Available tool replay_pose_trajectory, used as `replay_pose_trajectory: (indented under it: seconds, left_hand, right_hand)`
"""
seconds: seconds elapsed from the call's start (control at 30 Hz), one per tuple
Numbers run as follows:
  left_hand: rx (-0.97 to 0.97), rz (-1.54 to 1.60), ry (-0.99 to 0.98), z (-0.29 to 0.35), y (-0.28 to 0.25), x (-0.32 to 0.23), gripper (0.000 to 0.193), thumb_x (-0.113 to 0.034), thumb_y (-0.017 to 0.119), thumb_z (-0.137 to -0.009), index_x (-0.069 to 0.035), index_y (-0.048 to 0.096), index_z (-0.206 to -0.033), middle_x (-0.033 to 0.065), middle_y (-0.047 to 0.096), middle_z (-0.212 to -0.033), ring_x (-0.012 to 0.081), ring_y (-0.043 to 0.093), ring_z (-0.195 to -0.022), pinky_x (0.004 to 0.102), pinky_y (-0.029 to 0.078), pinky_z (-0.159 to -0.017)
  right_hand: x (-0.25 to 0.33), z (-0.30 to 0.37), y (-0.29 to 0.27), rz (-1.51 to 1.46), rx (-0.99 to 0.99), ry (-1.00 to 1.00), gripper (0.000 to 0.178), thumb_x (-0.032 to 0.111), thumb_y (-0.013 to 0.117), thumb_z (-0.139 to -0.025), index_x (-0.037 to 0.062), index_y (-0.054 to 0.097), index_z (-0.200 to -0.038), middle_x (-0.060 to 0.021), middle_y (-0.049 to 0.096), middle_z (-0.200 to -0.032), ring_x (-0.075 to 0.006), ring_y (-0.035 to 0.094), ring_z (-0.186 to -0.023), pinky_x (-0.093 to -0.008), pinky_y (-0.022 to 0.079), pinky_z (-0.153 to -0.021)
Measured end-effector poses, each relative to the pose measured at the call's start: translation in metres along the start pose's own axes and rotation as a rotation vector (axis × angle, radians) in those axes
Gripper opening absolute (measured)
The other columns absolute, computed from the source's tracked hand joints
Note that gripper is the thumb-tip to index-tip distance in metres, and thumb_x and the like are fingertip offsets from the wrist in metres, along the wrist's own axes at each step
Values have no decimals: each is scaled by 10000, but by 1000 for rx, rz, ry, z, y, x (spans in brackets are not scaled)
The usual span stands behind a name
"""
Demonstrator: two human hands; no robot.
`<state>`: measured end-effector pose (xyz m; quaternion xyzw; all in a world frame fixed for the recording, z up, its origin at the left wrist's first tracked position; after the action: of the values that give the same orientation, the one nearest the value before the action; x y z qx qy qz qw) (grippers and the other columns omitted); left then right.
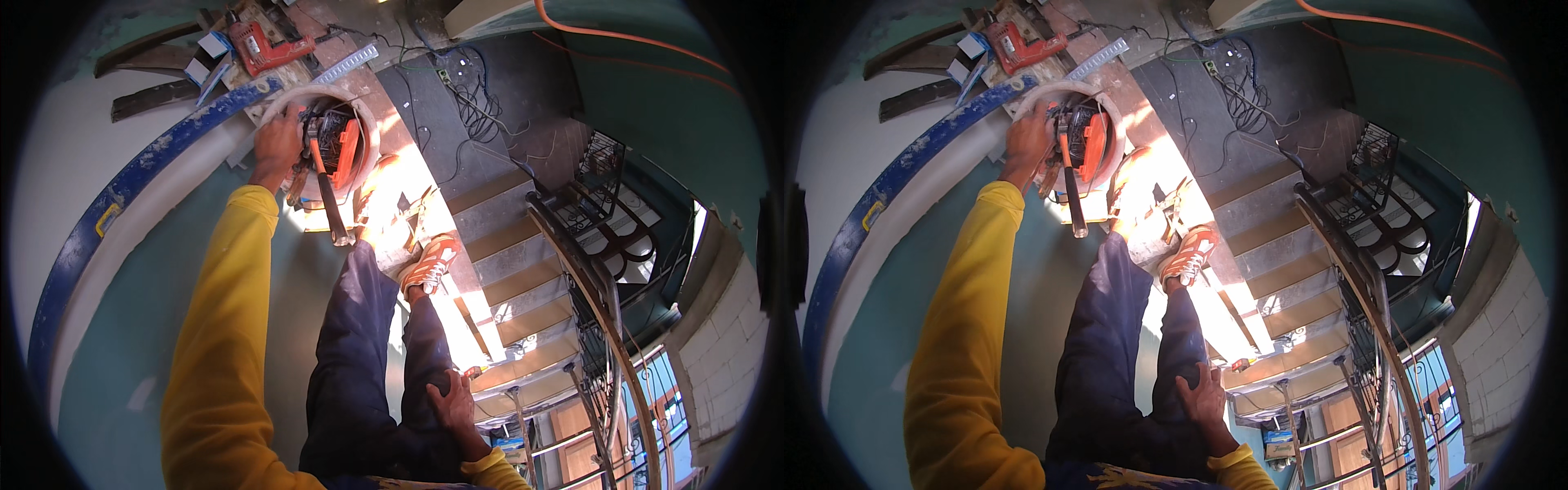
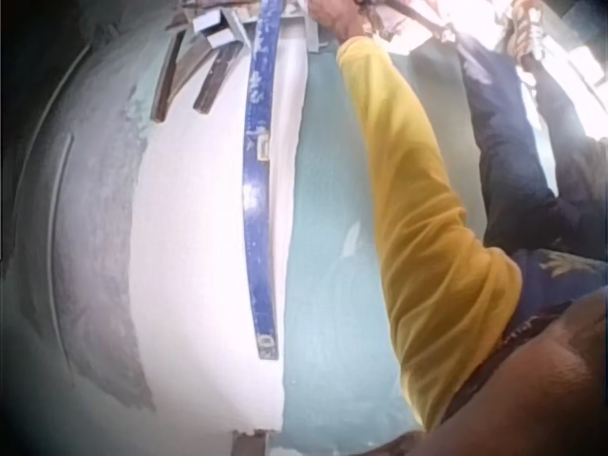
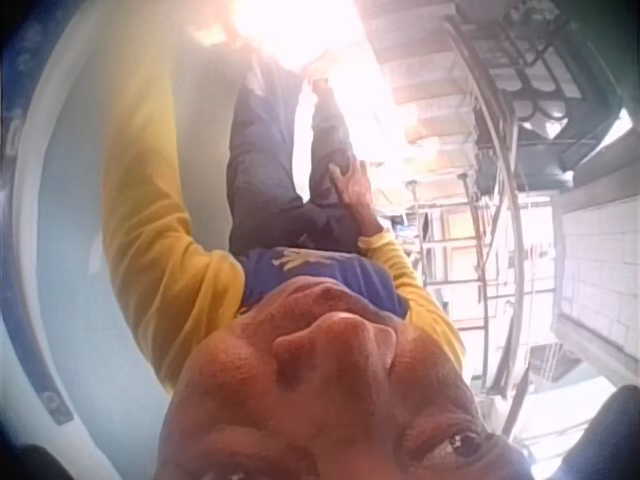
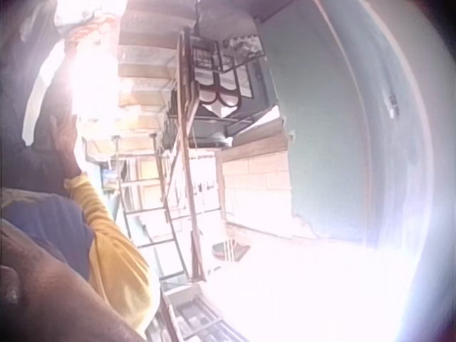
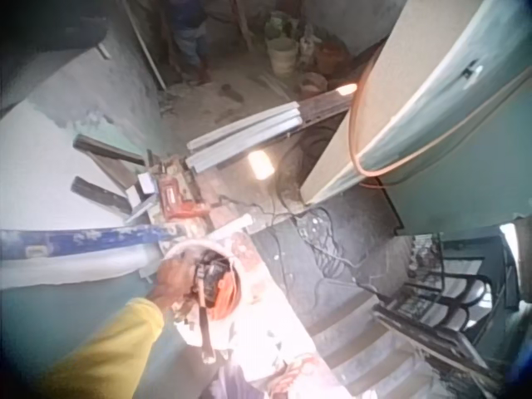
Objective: The person hammers nails into a drywall sheet attached to a ceiling framework and then measures the installed section with a tape measure. The person uses a hammer and tape measure to secure and verify the drywall placement.
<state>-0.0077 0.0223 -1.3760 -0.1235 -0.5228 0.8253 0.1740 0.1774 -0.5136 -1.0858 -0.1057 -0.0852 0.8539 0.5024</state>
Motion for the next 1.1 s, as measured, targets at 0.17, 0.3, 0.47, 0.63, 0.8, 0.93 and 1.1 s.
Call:
replay_pose_trajectory:
  seconds: [0.17, 0.3, 0.47, 0.63, 0.8, 0.93, 1.1]
  left_hand:
    - [-133, 97, -14, 27, -59, 24, 348, -292, 723, -895, -81, 651, -1163, 167, 738, -940, 372, 728, -844, 488, 581, -742]
    - [-383, 262, -112, 84, -134, 38, 395, -254, 793, -841, -80, 685, -1179, 137, 743, -936, 338, 726, -791, 455, 579, -713]
    - [-686, 680, -364, 210, -214, 24, 386, -181, 830, -800, -65, 720, -1151, 128, 754, -905, 287, 734, -759, 396, 584, -699]
    - [-484, 1254, -286, 336, -286, -66, 416, -152, 798, -860, -13, 682, -1234, 93, 748, -960, 137, 702, -787, 296, 569, -741]
    - [89, 1640, 155, 437, -311, -166, 414, -163, 722, -972, 22, 612, -1326, 71, 705, -1102, 106, 674, -861, 244, 563, -776]
    - [307, 1624, 391, 491, -370, -208, 470, -177, 716, -982, 6, 577, -1393, 88, 702, -1199, 126, 659, -1019, 274, 529, -902]
    - [262, 1525, 478, 513, -379, -218, 492, -272, 749, -953, -67, 629, -1384, 71, 737, -1180, 112, 651, -1068, 276, 501, -954]
  right_hand:
    - [3, -1, -7, 57, -3, 6, 674, 540, 659, -908, 102, 527, -1402, -239, 572, -1246, -429, 585, -1182, -532, 459, -1006]
    - [3, 0, -25, 116, -60, -36, 620, 536, 628, -936, 121, 550, -1389, -219, 592, -1231, -396, 577, -1199, -540, 427, -1033]
    - [-16, 17, -42, 149, -370, -287, 516, 530, 580, -975, 130, 617, -1300, -191, 637, -1198, -378, 584, -1190, -561, 392, -1061]
    - [19, 61, -100, -126, -358, -771, 527, 467, 488, -1052, 9, 619, -1277, -251, 708, -1085, -375, 688, -1035, -439, 536, -894]
    - [53, 163, -134, -781, 323, -752, 661, 599, 389, -1055, 75, 533, -1431, -150, 638, -1322, -334, 634, -1153, -484, 511, -964]
    - [43, 229, -144, -925, 672, -727, 821, 758, 333, -988, 144, 434, -1523, -164, 579, -1414, -345, 605, -1205, -484, 521, -964]
    - [29, 288, -145, -797, 789, -973, 842, 734, 358, -993, 115, 386, -1563, -96, 486, -1533, -269, 565, -1238, -428, 493, -984]
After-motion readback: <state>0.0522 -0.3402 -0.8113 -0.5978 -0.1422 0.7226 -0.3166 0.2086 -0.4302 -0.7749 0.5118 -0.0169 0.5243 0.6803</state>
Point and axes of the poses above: each hand's wrist, its own z-axis away from the middle knuckle, its own y-axis out of the palm, x = y × z, the point moved 5 cm from there along -z, towards the middle knuckle
